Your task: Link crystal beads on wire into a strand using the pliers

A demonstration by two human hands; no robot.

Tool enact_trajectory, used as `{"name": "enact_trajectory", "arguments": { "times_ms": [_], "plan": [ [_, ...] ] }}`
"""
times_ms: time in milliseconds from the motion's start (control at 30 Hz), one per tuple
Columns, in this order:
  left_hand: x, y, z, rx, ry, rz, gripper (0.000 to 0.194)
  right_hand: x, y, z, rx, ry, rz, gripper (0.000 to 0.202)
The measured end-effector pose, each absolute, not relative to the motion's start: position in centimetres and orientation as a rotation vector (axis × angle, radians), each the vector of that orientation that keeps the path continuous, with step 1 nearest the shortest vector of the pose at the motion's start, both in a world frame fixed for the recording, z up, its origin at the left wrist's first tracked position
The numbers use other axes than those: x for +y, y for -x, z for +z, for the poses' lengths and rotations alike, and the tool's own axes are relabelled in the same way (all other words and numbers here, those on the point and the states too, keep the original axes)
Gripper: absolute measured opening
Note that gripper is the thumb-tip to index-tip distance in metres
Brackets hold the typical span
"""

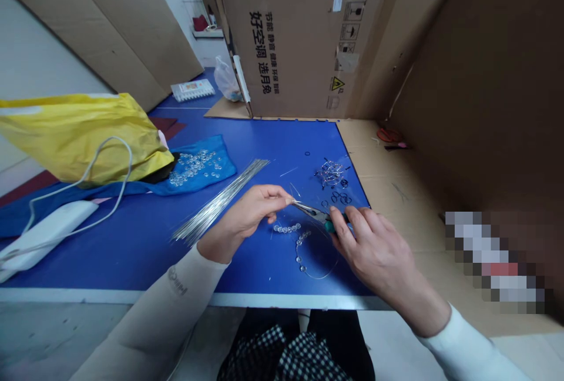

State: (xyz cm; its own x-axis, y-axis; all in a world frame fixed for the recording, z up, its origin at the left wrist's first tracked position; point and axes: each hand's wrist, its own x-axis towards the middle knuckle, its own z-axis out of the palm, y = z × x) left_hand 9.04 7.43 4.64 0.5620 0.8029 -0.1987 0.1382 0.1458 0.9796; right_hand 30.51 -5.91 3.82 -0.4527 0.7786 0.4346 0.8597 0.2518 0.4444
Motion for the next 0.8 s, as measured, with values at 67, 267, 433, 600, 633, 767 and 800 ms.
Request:
{"name": "enact_trajectory", "arguments": {
  "times_ms": [67,267,433,600,633,767,800],
  "plan": [
    [7.5,-9.0,4.5,0.877,-1.37,0.575,0.018,-5.9,-30.6,3.6,-2.368,1.588,-0.914,0.034],
    [7.5,-8.8,4.4,0.824,-1.372,0.557,0.02,-5.9,-30.8,3.2,-2.331,1.625,-0.838,0.036],
    [7.6,-8.9,4.4,0.804,-1.363,0.547,0.017,-5.9,-30.9,3.0,-2.329,1.61,-0.858,0.036],
    [7.6,-8.9,4.3,0.77,-1.386,0.573,0.015,-5.9,-30.8,2.7,-2.278,1.617,-0.75,0.035],
    [7.6,-8.9,4.3,0.763,-1.392,0.581,0.015,-5.8,-30.8,2.7,-2.262,1.611,-0.717,0.035],
    [7.6,-8.8,4.2,0.756,-1.408,0.613,0.018,-5.9,-30.6,2.4,-2.183,1.594,-0.553,0.034],
    [7.6,-8.8,4.2,0.758,-1.413,0.617,0.018,-5.9,-30.6,2.4,-2.168,1.6,-0.491,0.035]
  ]
}}
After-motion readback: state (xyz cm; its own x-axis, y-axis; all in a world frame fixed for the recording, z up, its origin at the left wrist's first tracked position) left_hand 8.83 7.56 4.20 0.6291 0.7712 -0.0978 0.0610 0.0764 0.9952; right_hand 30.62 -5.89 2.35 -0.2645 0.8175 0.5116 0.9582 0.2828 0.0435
